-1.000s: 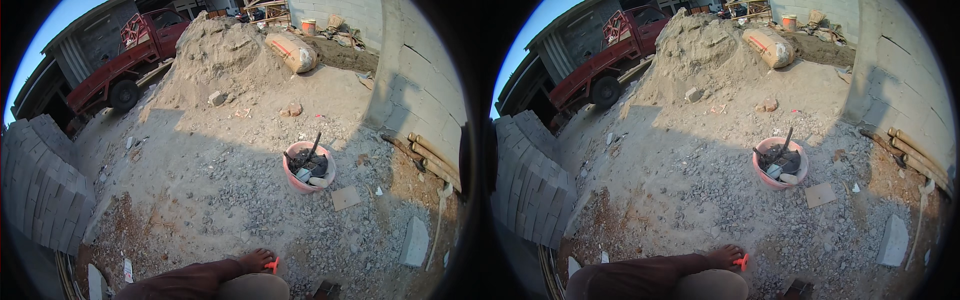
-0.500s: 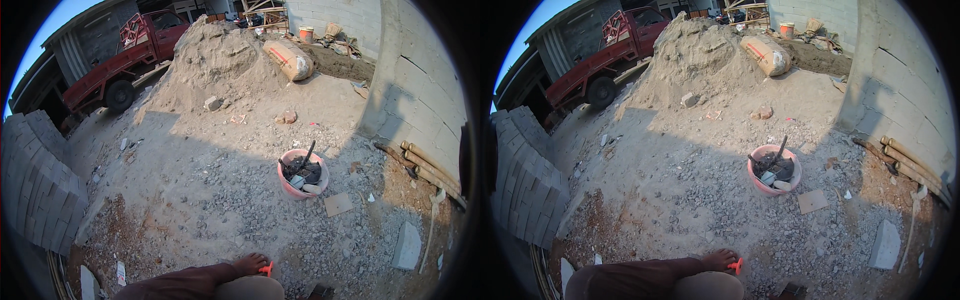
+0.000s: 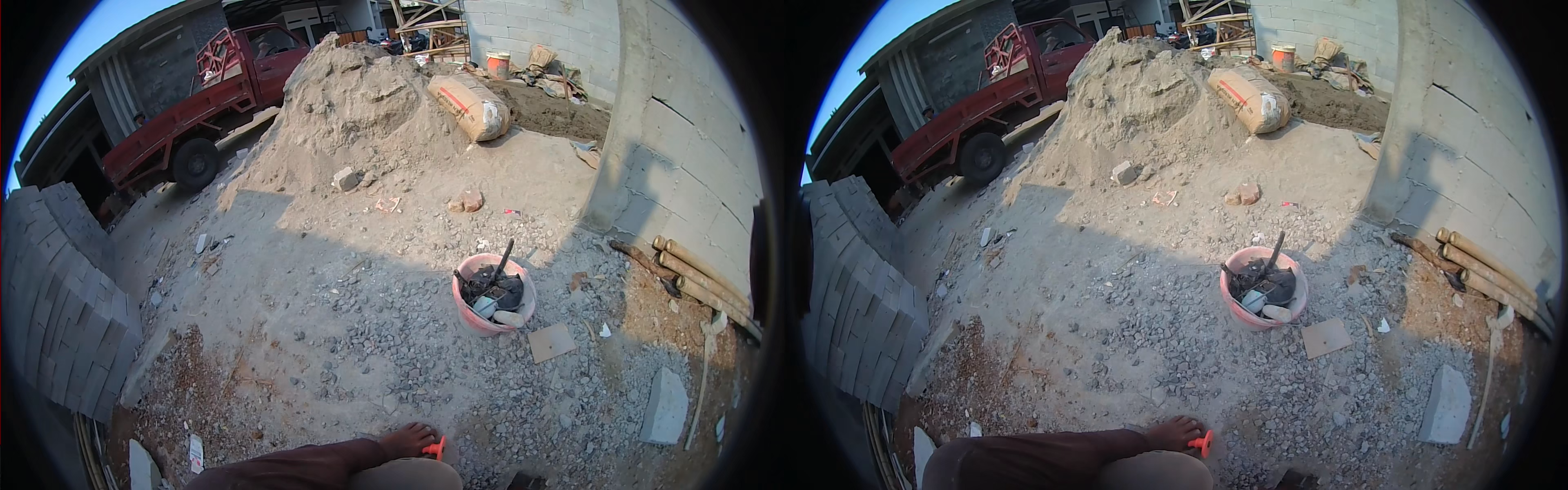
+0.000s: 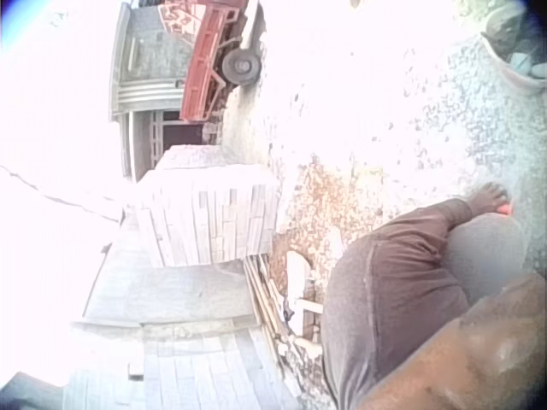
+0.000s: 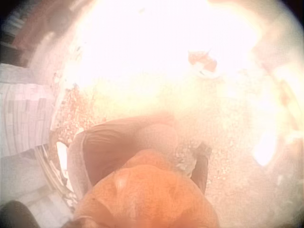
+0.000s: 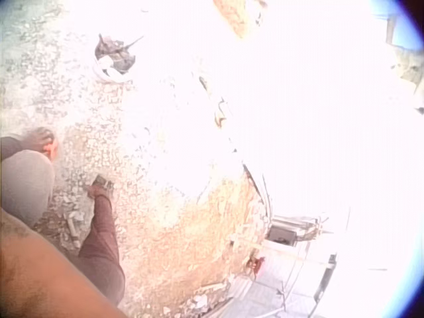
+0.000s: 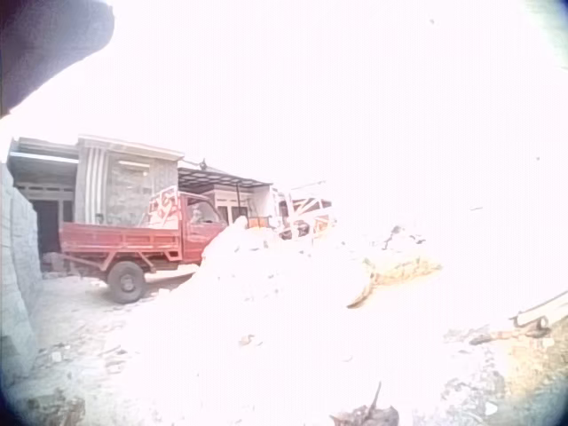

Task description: The person places a hand chisel into a hole in the ground and strikes it repeatedly using an axe.

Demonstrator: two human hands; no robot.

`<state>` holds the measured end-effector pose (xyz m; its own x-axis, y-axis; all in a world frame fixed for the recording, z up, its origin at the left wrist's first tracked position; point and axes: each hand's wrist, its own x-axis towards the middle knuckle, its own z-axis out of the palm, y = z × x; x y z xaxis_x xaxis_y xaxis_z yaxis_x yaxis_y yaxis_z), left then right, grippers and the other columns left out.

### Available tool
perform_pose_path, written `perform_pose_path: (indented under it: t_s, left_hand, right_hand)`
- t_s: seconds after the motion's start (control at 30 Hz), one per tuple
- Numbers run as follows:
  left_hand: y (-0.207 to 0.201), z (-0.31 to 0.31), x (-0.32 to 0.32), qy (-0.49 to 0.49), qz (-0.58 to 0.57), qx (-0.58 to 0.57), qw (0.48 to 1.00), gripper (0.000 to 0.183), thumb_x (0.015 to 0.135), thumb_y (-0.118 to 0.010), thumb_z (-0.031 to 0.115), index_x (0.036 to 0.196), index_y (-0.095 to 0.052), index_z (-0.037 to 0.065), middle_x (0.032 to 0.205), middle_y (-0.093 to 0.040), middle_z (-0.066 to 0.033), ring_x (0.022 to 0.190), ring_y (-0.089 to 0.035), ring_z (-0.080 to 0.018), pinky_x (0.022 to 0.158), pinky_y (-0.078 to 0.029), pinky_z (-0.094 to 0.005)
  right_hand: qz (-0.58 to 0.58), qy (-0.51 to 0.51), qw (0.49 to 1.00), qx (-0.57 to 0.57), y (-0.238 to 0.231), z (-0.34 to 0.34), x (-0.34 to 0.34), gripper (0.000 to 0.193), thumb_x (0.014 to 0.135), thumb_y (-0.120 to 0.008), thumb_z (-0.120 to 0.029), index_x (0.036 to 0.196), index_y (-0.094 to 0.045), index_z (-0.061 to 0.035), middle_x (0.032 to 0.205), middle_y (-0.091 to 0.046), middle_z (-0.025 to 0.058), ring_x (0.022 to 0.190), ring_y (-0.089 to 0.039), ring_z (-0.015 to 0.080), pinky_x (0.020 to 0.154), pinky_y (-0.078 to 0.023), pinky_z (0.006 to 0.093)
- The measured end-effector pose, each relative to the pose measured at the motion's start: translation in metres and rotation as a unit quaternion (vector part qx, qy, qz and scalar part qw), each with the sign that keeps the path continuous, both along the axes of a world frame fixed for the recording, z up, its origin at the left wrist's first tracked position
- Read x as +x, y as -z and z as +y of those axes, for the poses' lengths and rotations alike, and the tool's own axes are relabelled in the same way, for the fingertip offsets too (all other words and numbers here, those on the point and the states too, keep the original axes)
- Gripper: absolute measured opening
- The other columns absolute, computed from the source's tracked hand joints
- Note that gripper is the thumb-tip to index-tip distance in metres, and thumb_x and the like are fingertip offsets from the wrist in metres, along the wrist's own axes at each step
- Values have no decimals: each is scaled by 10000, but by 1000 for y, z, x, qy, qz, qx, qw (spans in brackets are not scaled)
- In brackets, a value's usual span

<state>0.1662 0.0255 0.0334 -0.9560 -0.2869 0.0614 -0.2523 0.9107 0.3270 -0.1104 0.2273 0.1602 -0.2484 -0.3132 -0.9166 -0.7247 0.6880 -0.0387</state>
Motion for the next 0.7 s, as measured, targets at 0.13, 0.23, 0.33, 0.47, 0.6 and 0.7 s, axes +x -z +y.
perform_pose_path:
  t_s: [0.13, 0.23, 0.33, 0.47, 0.6, 0.7]
  left_hand:
    - [0, 0, 1, 0, -2, 8, 1000, 427, 846, -585, 378, 1153, -532, 86, 1234, -518, -89, 1186, -474, -278, 993, -371, -419]
    - [-3, 2, -3, 4, 29, 14, 999, 417, 847, -583, 378, 1144, -532, 90, 1223, -521, -83, 1177, -479, -277, 983, -379, -417]
    - [-7, -3, -4, 7, 4, -18, 1000, 403, 850, -573, 386, 1128, -537, 97, 1210, -526, -76, 1163, -488, -272, 974, -387, -411]
    - [2, -2, -3, -5, 42, -19, 999, 387, 856, -560, 387, 1118, -542, 102, 1199, -531, -70, 1146, -499, -261, 969, -391, -404]
    - [8, -4, 0, 3, 41, -38, 998, 371, 858, -550, 368, 1121, -539, 106, 1199, -528, -77, 1135, -507, -256, 961, -395, -403]
    - [9, -2, 0, 6, 46, -32, 998, 364, 856, -551, 359, 1115, -539, 103, 1202, -524, -81, 1136, -506, -256, 958, -397, -405]
  right_hand:
    - [3, 1, 1000, -6, 1, -1, 0, 1019, 820, -463, -706, 1521, -101, -62, 1581, -93, 185, 1448, 26, 420, 1167, 42, 527]
    - [6, 7, 1000, -8, 1, 4, -2, 1018, 819, -464, -706, 1522, -102, -64, 1581, -94, 184, 1448, 24, 420, 1167, 41, 527]
    - [4, 11, 1000, -8, 0, 1, -6, 1018, 818, -465, -706, 1522, -103, -67, 1581, -95, 183, 1448, 22, 420, 1167, 39, 527]
    - [0, 10, 1000, 0, -2, 1, -3, 1017, 817, -467, -706, 1523, -104, -70, 1581, -97, 181, 1448, 20, 421, 1168, 37, 527]
    - [-2, 10, 1000, 0, 1, 1, -4, 1016, 816, -469, -706, 1523, -106, -73, 1581, -99, 180, 1448, 18, 421, 1168, 35, 526]
    - [-1, 15, 1000, -1, 0, 6, -5, 1015, 815, -470, -706, 1524, -107, -76, 1581, -100, 179, 1448, 16, 421, 1168, 33, 526]
